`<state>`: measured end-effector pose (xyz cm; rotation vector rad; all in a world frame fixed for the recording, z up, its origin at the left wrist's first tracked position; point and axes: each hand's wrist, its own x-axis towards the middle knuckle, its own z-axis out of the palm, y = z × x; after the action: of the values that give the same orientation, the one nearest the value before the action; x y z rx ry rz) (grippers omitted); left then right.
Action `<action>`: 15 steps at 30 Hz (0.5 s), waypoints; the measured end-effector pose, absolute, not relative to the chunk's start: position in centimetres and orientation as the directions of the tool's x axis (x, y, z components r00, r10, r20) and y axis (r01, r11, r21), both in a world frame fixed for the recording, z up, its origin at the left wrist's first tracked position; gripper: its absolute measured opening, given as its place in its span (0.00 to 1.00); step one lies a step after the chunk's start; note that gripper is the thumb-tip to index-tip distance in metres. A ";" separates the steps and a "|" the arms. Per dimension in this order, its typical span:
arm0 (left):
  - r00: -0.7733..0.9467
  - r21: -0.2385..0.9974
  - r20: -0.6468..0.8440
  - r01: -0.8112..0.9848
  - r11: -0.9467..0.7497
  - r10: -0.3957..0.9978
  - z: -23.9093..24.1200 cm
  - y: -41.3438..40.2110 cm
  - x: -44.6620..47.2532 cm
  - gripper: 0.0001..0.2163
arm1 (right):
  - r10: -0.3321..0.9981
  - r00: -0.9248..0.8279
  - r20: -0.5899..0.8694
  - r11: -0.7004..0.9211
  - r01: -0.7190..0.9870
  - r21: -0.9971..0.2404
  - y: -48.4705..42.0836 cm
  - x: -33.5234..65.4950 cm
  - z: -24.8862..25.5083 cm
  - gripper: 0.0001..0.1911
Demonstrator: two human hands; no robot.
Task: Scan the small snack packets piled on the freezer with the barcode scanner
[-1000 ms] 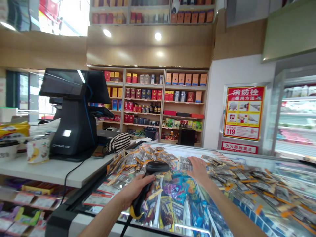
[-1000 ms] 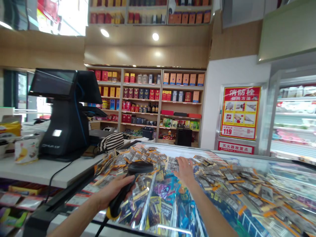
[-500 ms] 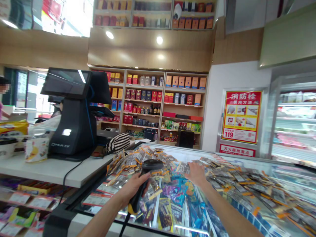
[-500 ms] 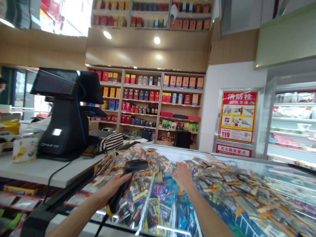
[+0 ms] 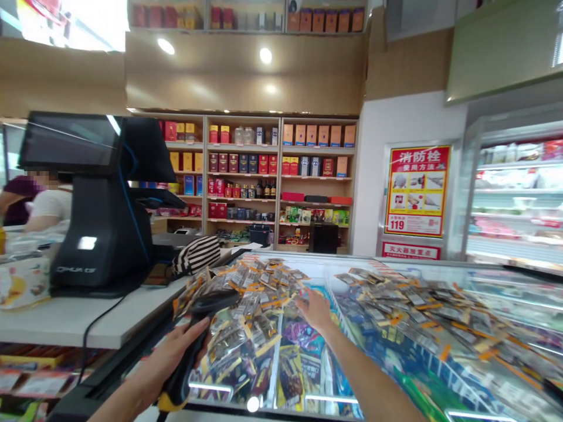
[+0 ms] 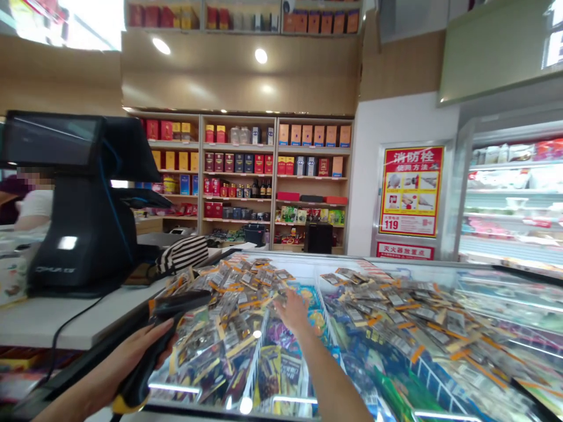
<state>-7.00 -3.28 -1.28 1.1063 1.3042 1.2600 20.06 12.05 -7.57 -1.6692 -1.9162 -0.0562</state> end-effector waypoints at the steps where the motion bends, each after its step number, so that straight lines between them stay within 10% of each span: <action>1: -0.093 0.998 -0.058 -0.021 0.056 0.994 -1.5 -2.9 -6.8 0.14 | 0.885 -0.023 0.464 0.194 0.926 -0.324 12.0 21.6 -7.4 0.24; 8: 0.043 0.999 -0.013 0.036 0.011 0.999 -2.4 -1.0 -4.4 0.15 | 0.780 0.309 0.544 -0.249 0.951 -0.184 10.3 36.0 -5.6 0.17; 15: 0.172 0.992 -0.029 0.126 0.007 0.985 -1.4 -0.9 -1.4 0.18 | 0.828 0.180 0.531 -0.207 0.978 -0.009 7.8 38.4 -7.0 0.20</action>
<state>-1.39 -0.93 -1.39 1.3640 1.1764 1.0040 38.43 7.83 -7.02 -2.1145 -1.7103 -0.5999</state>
